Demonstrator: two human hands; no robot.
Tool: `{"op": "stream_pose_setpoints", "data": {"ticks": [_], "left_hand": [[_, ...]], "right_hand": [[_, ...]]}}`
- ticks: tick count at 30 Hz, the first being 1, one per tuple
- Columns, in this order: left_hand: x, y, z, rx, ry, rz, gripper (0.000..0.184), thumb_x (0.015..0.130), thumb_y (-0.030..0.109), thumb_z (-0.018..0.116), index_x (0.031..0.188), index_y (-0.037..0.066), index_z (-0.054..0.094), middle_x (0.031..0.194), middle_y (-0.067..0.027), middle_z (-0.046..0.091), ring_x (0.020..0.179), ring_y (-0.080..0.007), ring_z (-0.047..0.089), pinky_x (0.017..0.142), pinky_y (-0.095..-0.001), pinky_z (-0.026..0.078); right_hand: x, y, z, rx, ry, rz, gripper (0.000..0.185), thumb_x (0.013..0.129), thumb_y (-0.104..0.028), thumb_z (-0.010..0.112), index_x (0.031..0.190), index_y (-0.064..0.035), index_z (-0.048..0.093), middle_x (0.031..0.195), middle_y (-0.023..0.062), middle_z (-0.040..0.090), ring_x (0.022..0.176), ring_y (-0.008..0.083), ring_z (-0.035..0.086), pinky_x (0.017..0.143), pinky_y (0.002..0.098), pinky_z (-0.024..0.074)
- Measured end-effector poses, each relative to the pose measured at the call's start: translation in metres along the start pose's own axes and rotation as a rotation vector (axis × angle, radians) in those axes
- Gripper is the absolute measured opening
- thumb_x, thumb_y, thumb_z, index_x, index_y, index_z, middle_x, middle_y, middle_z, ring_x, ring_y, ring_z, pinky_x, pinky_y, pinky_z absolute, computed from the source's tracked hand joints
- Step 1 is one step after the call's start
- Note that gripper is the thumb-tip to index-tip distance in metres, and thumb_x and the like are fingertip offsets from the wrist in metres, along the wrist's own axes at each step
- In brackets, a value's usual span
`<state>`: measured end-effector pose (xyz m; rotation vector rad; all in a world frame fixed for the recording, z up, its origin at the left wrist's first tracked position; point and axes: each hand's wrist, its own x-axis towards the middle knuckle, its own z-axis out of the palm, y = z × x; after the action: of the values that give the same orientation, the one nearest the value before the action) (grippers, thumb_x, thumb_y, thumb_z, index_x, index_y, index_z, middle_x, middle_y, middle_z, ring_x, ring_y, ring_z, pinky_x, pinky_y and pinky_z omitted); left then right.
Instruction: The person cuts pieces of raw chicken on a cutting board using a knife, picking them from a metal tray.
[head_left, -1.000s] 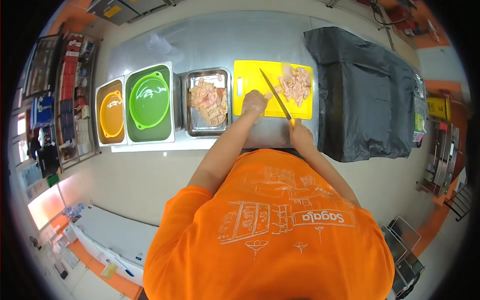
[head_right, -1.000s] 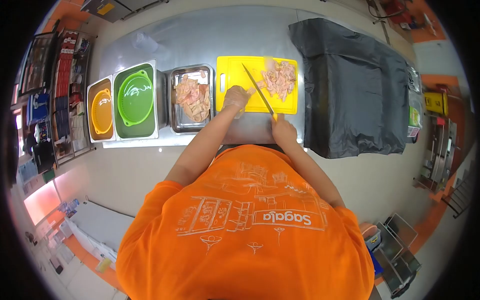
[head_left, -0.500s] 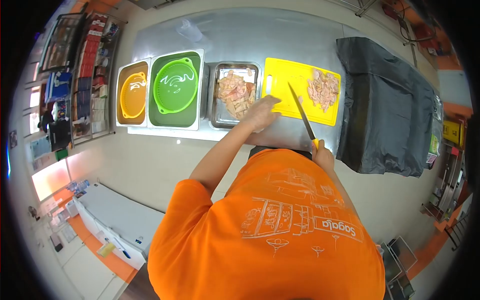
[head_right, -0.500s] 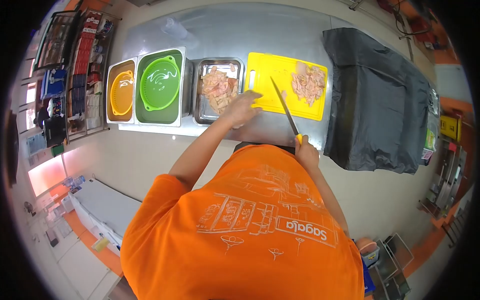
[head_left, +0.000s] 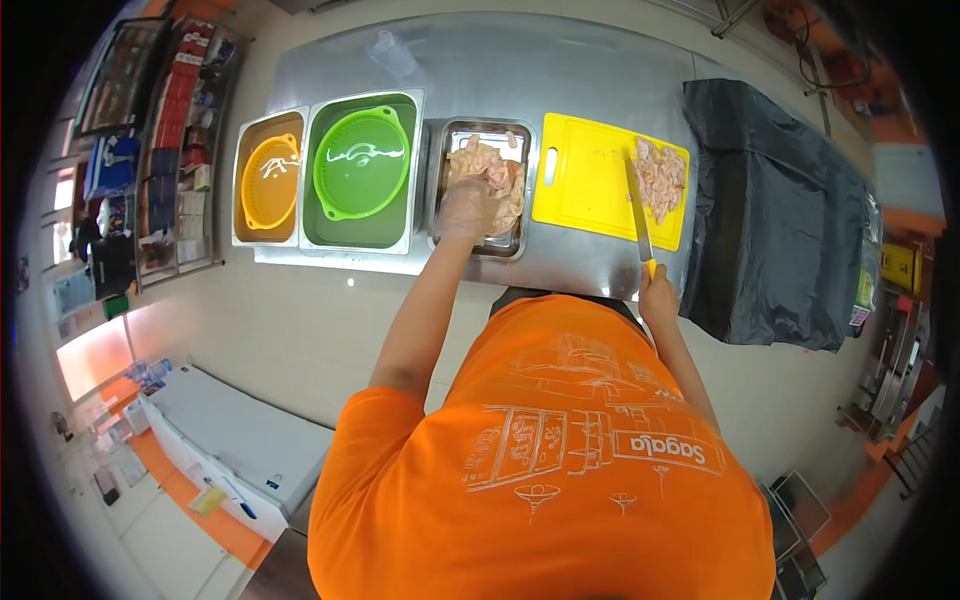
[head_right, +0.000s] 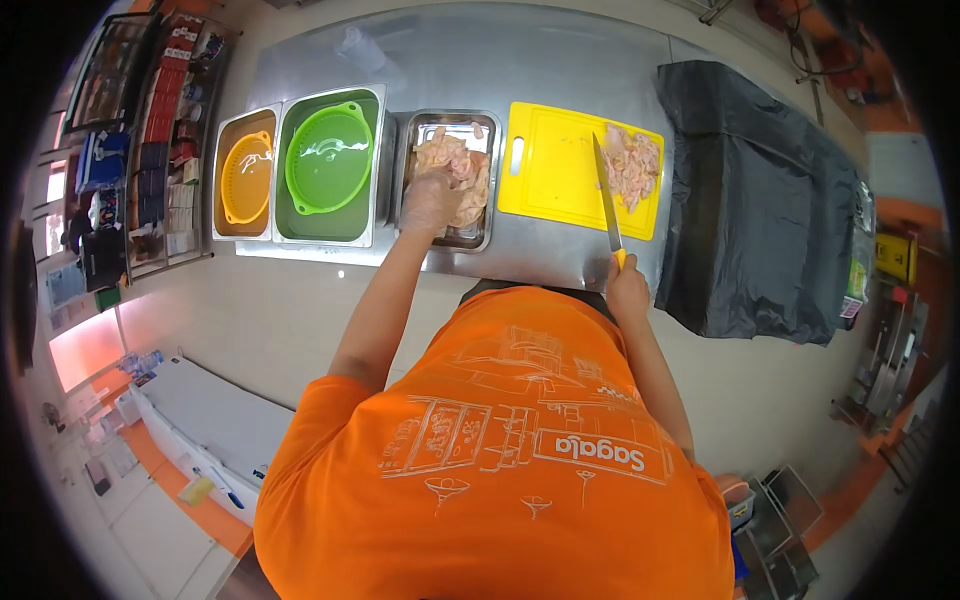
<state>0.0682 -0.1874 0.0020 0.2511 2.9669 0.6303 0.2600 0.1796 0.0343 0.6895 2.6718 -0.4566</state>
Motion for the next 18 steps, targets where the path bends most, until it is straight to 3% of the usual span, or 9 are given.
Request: {"op": "stream_pose_setpoints", "data": {"ticks": [3,6,9,12,15,18], "left_hand": [[0.010,0.009,-0.003,0.192,-0.128,-0.037,0.039,0.086,0.035,0.066,0.091,-0.002,0.076,0.095,-0.0238,0.075,0.091,-0.0385,0.074,0.085,-0.0464,0.059],[0.013,0.007,-0.015,0.089,-0.198,-0.173,0.037,0.084,0.037,0.075,0.101,0.005,0.078,0.100,-0.0226,0.075,0.093,-0.0386,0.073,0.087,-0.0451,0.057],[0.001,-0.004,-0.028,-0.178,-0.233,-0.205,0.034,0.086,0.032,0.074,0.105,0.005,0.078,0.099,-0.0232,0.075,0.093,-0.0392,0.073,0.087,-0.0445,0.057],[-0.012,-0.022,-0.025,-0.391,-0.016,-0.060,0.029,0.090,0.026,0.072,0.108,0.004,0.078,0.100,-0.0233,0.075,0.094,-0.0402,0.073,0.086,-0.0448,0.057],[-0.018,-0.027,-0.038,-0.410,-0.010,-0.099,0.030,0.090,0.021,0.071,0.110,0.000,0.076,0.098,-0.0247,0.074,0.090,-0.0393,0.073,0.084,-0.0434,0.057],[-0.022,-0.023,-0.056,-0.624,-0.002,-0.215,0.026,0.091,0.015,0.070,0.109,-0.003,0.075,0.097,-0.0255,0.074,0.088,-0.0370,0.074,0.082,-0.0404,0.057]], "right_hand": [[0.007,-0.004,0.007,-0.020,0.034,-0.004,0.041,0.108,-0.042,0.048,0.111,-0.0022,0.054,0.089,0.0307,0.071,0.086,0.0516,0.069,0.076,0.0614,0.0533],[0.007,-0.014,0.004,0.006,0.054,-0.008,0.041,0.107,-0.042,0.049,0.110,-0.0014,0.054,0.089,0.0309,0.071,0.086,0.0522,0.069,0.075,0.0617,0.0527],[0.003,-0.019,0.004,0.009,0.061,-0.019,0.042,0.107,-0.042,0.049,0.110,-0.0006,0.054,0.088,0.0318,0.070,0.085,0.0526,0.068,0.074,0.0622,0.0520],[-0.005,-0.024,0.008,0.034,0.077,-0.022,0.041,0.108,-0.042,0.049,0.109,-0.0007,0.054,0.087,0.0326,0.070,0.084,0.0530,0.068,0.073,0.0625,0.0516],[-0.012,-0.033,0.011,0.103,0.083,-0.047,0.041,0.107,-0.041,0.049,0.108,-0.0010,0.054,0.085,0.0326,0.069,0.082,0.0531,0.068,0.072,0.0630,0.0511],[-0.011,-0.041,0.018,0.149,0.092,-0.047,0.040,0.107,-0.041,0.051,0.107,-0.0012,0.054,0.084,0.0326,0.069,0.080,0.0535,0.067,0.071,0.0634,0.0506]]}}
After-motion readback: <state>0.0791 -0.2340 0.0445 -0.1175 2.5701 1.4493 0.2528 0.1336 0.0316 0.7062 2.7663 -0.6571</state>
